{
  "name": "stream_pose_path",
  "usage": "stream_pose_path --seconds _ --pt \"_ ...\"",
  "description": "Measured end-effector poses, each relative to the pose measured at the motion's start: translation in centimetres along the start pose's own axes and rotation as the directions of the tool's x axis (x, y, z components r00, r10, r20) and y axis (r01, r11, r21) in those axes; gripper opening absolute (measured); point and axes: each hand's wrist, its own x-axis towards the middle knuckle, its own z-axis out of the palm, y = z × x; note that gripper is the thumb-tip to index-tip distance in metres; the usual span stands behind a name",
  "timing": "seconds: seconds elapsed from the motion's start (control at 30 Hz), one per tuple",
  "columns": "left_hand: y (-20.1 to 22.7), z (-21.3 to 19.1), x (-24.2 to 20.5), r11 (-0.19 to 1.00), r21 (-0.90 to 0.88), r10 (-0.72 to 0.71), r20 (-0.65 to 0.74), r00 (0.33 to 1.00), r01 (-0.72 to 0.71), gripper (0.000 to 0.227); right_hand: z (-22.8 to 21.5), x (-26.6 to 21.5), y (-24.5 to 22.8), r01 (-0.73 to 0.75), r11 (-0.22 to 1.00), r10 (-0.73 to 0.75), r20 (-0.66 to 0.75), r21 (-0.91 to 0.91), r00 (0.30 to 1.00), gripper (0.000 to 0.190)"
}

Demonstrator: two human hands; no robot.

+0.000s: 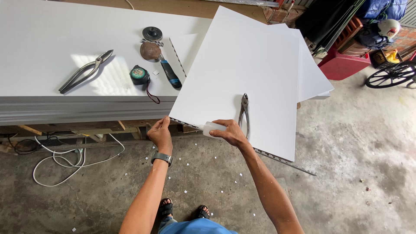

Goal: The user is applying glue to the edges of white plastic sheets and then trimming them with a utility knife.

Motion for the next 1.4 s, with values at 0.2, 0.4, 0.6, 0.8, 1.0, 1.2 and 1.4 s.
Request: stream_pose_path --seconds 0.2,0.4,0.6,0.8,1.0,1.2,1.4 --pt "0.9 0.0 -0.3 1.0 0.026 -0.009 0.002 1.0 0.009 0.011 -0.8 -0.4 0.0 -0.019 0.997 0.016 0.029 0.08 0.999 0.079" --pt "0.9 0.0 -0.2 1.0 0.024 -0.004 0.008 1.0 0.003 0.011 -1.2 -0.8 0.9 -0.014 0.999 0.013 0.012 0.035 1.0 0.082" --pt "1.1 0.1 -0.3 1.0 0.02 -0.008 -0.008 1.0 0.008 0.012 -1.1 -0.6 1.5 0.013 1.0 -0.013 0.004 0.017 1.0 0.083" --pt "1.3 0.1 -0.3 0.999 0.049 0.006 -0.008 1.0 -0.005 0.012 -1.2 -0.8 1.5 -0.037 0.998 0.036 0.014 0.047 0.999 0.084" --pt "1.1 0.0 -0.2 1.0 0.031 -0.003 -0.003 1.0 0.003 0.011 -1.5 -1.4 0.6 -0.015 0.998 0.016 -0.009 0.058 1.0 0.082" --pt "1.7 -0.1 -0.4 0.996 0.093 -0.005 -0.011 1.0 0.006 0.011 -2.5 -2.4 0.7 -0.05 0.996 0.05 -0.002 0.07 0.999 0.079" --pt "1.6 -0.1 -0.3 0.999 0.05 -0.01 -0.003 1.0 0.01 0.01 -2.6 -2.6 1.3 -0.042 0.997 0.042 -0.01 0.063 0.999 0.081"
